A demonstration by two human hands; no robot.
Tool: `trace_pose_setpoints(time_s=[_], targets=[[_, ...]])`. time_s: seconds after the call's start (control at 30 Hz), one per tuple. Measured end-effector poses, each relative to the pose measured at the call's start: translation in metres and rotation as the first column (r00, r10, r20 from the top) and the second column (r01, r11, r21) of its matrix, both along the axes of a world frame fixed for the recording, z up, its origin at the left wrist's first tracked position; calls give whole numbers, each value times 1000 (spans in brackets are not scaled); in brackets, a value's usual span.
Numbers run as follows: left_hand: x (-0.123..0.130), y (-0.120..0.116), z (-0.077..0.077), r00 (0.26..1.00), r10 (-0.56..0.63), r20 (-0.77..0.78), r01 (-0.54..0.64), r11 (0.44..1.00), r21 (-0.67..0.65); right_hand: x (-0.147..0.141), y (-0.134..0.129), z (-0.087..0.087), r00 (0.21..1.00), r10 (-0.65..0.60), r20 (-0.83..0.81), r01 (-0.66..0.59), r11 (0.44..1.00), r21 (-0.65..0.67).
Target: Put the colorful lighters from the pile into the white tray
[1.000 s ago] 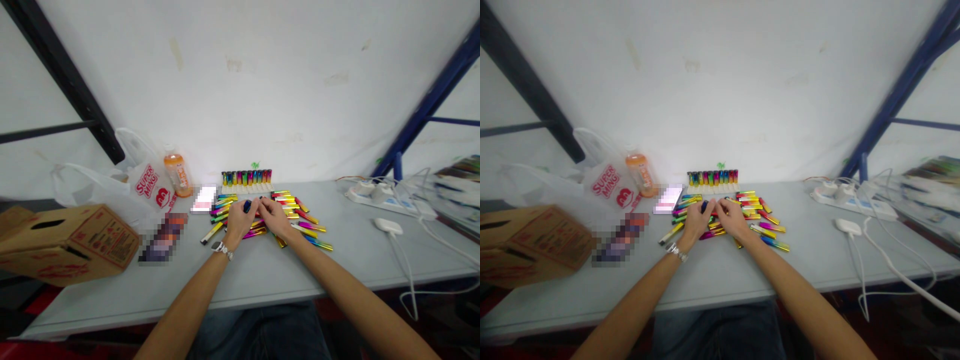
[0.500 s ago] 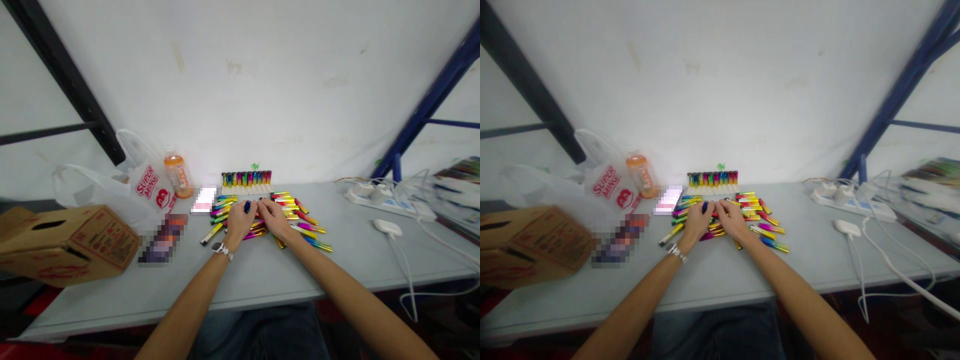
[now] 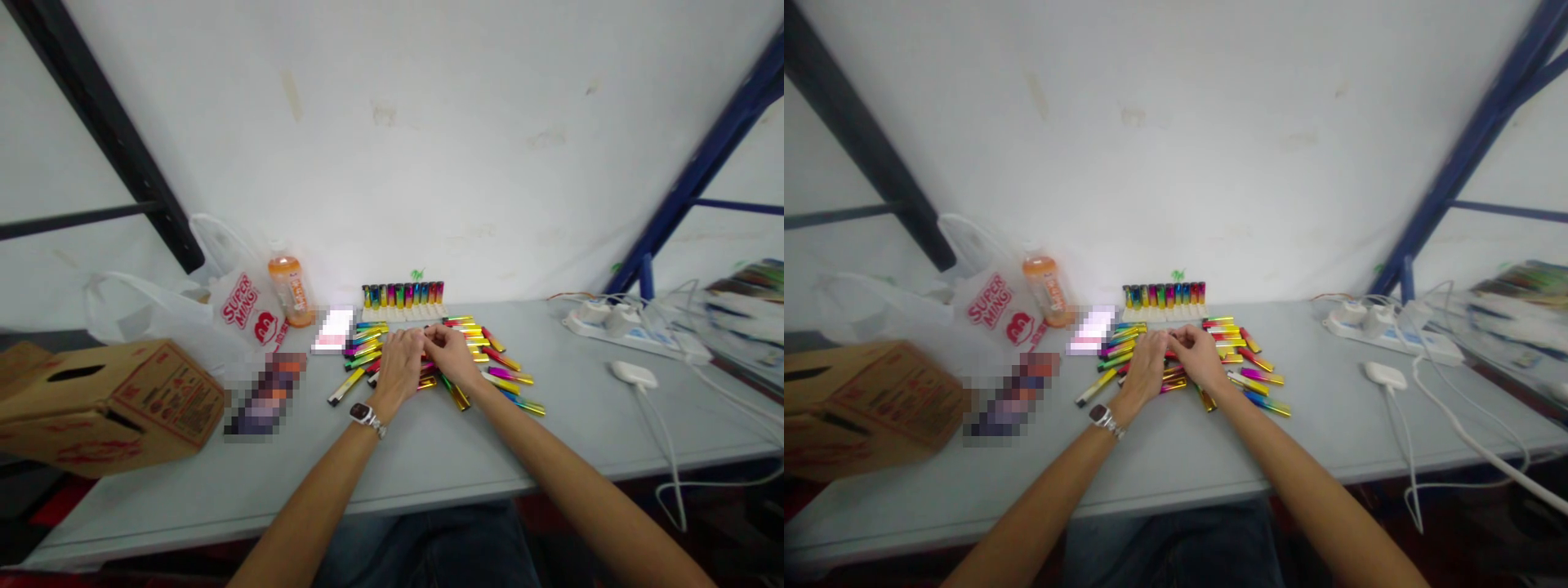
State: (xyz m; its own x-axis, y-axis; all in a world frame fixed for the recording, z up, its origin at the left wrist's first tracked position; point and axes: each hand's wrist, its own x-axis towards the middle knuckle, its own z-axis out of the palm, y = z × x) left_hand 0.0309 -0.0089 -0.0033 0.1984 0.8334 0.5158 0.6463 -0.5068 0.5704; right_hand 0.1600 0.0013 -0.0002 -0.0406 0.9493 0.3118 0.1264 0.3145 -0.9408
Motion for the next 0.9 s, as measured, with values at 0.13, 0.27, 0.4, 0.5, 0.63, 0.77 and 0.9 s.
trace_pose_setpoints(time_s=[0.13,0.27,0.4,0.5,0.63,0.77,0.9], targets=[[-2,1,-4,998,61,16,-61,998,-2,-1,-1,8,981,108,-164,-129,984,-124],[-10,5,-3,987,152,58,-151,988,-16,-3,22,18,981,130,-143,-141,987,-71],[-27,9,-2,968,247,50,-248,968,22,-4,71,37,990,70,122,-88,985,151],[-37,10,-2,974,226,-26,-225,973,53,-11,110,53,910,-66,410,-75,945,318],[-41,10,-2,987,111,-114,-108,994,31,-26,147,60,754,-110,647,-150,931,334],[-42,11,-3,986,80,-146,-82,997,-9,-36,166,55,637,-114,762,-212,925,316],[-44,13,-3,981,91,-173,-99,994,-36,-38,174,52,634,-67,771,-223,938,265]])
